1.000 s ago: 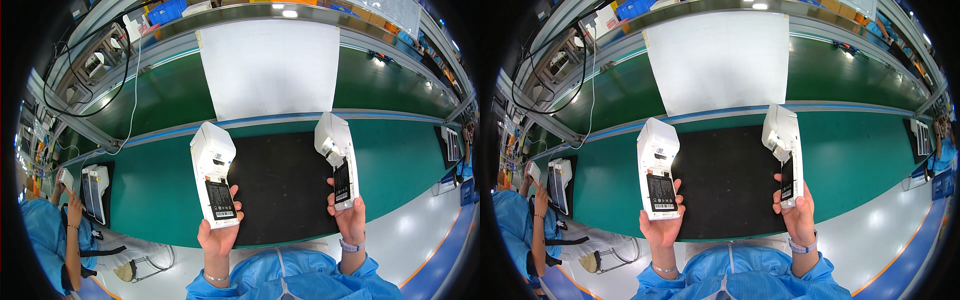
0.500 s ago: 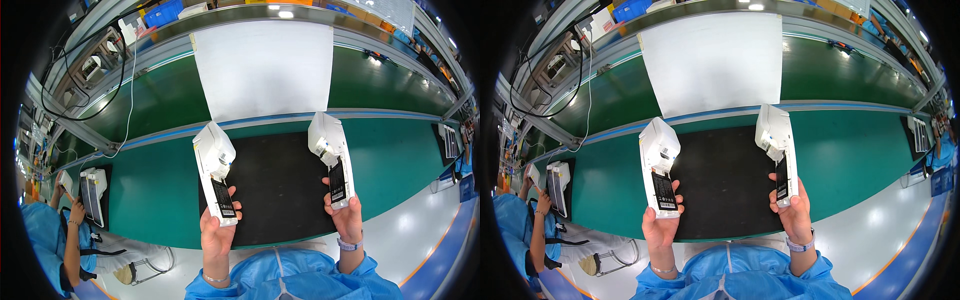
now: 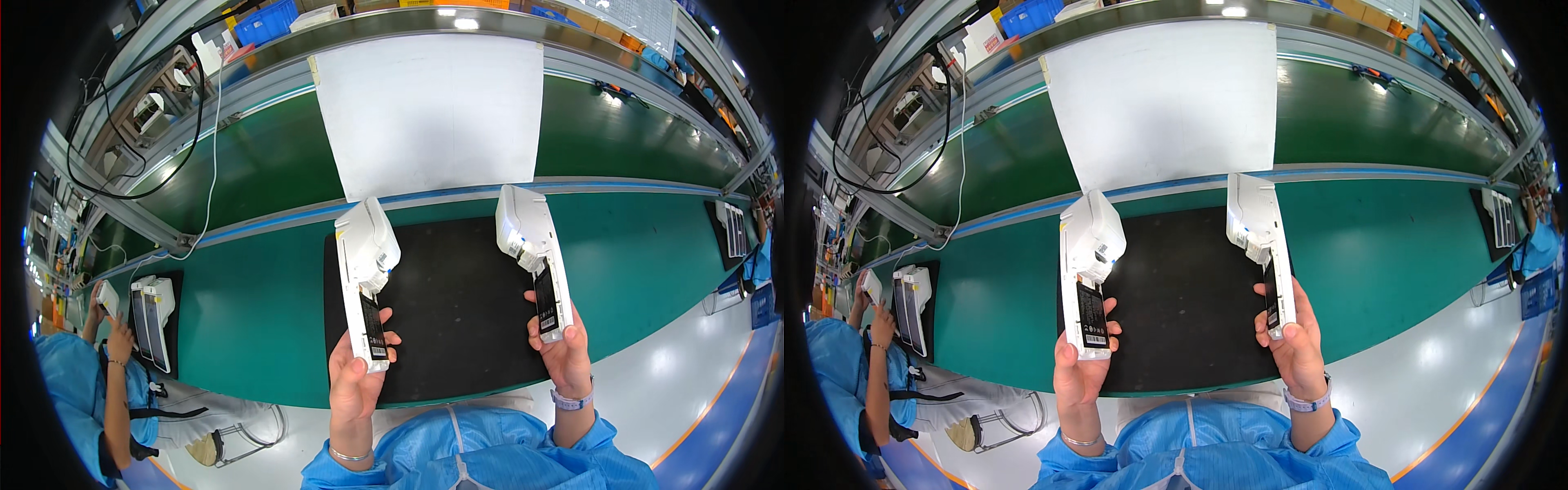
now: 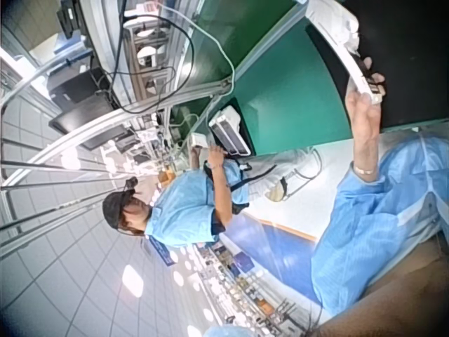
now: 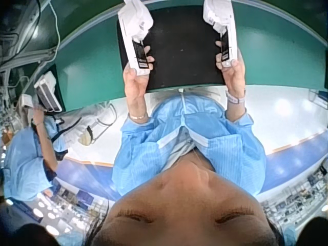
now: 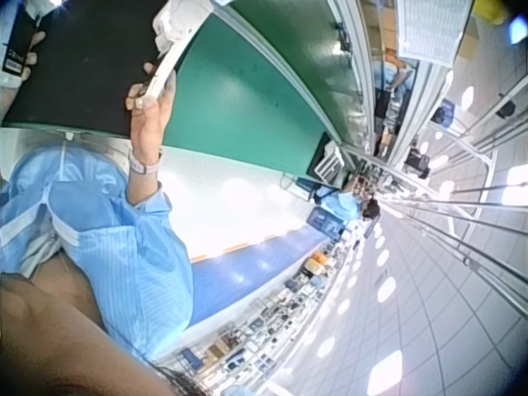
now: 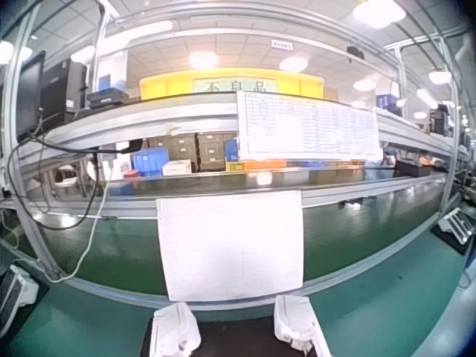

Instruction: The person tests the screens and functionality of handheld electronic devices by hand on a production line.

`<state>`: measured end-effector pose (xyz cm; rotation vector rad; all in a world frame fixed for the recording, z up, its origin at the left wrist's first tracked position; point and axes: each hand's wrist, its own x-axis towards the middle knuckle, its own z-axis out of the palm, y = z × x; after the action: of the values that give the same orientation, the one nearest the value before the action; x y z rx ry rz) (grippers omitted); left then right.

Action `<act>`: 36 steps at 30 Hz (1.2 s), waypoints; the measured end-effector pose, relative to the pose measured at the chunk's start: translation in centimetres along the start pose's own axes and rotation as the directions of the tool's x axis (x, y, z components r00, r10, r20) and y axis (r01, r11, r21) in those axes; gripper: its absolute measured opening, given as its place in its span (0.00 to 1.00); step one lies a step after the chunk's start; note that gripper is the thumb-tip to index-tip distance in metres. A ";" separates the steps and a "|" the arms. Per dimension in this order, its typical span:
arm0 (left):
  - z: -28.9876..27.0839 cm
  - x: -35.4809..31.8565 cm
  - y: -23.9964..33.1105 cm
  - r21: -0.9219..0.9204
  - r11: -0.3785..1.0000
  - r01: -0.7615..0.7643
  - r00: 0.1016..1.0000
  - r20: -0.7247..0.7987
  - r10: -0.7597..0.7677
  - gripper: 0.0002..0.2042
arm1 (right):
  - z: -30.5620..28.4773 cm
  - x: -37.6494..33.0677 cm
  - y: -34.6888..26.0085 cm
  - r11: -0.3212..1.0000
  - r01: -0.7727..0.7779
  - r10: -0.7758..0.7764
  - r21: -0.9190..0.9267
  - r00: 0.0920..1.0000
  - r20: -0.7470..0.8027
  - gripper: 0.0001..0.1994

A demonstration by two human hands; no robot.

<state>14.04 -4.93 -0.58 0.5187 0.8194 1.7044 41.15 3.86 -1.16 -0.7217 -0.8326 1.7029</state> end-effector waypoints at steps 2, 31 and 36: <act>-0.1 0.0 0.1 0.033 0.999 0.011 1.000 0.010 -0.011 0.43 | 0.1 0.0 -0.1 1.000 -0.002 0.002 -0.001 1.000 0.000 0.43; 0.4 -0.1 -0.2 0.114 0.993 0.010 1.000 -0.011 -0.009 0.45 | -0.1 0.0 -0.4 1.000 0.004 -0.004 -0.024 1.000 -0.009 0.43; 0.6 -0.1 -0.4 0.022 1.000 -0.007 1.000 -0.005 0.007 0.39 | -0.4 0.0 -0.2 0.999 0.014 -0.014 -0.032 1.000 -0.002 0.43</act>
<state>14.73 -4.80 -0.52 0.5333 0.8410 1.7058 41.61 4.00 -1.25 -0.7378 -0.8633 1.6792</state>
